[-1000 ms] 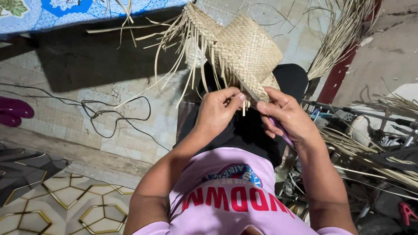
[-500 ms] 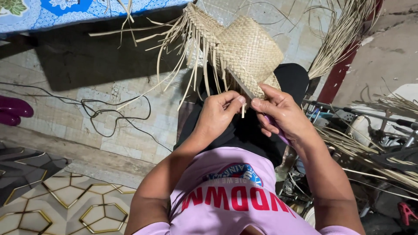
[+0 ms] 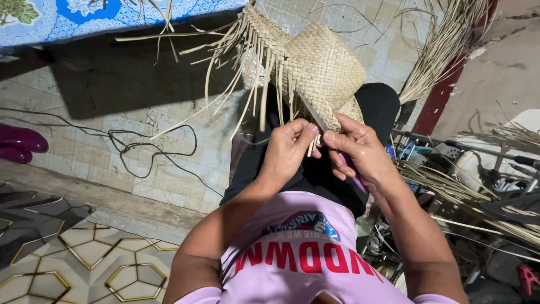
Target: Trimming the excess straw fringe from the brim of a woven straw hat using scissors and a small blade
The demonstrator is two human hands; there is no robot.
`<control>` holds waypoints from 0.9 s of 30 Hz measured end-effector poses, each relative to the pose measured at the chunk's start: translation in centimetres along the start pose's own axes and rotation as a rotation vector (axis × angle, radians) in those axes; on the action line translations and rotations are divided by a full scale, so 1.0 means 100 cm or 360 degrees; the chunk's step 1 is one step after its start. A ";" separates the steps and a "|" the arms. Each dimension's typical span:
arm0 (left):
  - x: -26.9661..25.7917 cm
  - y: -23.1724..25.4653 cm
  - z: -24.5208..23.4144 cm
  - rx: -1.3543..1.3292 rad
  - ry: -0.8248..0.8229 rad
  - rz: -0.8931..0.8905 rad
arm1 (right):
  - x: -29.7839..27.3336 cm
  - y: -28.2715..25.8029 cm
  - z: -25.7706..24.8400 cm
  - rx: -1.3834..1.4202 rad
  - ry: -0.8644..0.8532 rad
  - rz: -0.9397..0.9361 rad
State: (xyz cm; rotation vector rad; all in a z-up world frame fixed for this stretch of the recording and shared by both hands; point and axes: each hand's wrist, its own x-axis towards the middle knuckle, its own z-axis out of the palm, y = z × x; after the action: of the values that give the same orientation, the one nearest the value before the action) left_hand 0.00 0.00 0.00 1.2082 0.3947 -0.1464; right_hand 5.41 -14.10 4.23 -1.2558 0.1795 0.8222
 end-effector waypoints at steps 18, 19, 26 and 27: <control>0.000 0.036 -0.014 -0.0868 0.0156 -0.0236 | 0.012 0.020 -0.020 0.0158 0.0015 -0.0055; -0.004 0.053 -0.025 -0.0775 0.0177 -0.0011 | 0.011 0.020 -0.023 0.0240 0.0043 -0.0043; -0.006 0.157 -0.100 -0.0212 0.0628 0.1257 | -0.003 -0.006 -0.008 0.0058 0.0075 0.0189; 0.013 0.158 -0.125 -0.0210 0.0639 0.1284 | -0.002 0.004 -0.011 0.0047 0.0052 0.0175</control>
State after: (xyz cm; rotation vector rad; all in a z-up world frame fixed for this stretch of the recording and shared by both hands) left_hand 3.45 17.35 9.71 1.1816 0.2310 0.8142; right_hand 5.39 -15.09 3.68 -1.2407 0.2880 0.8910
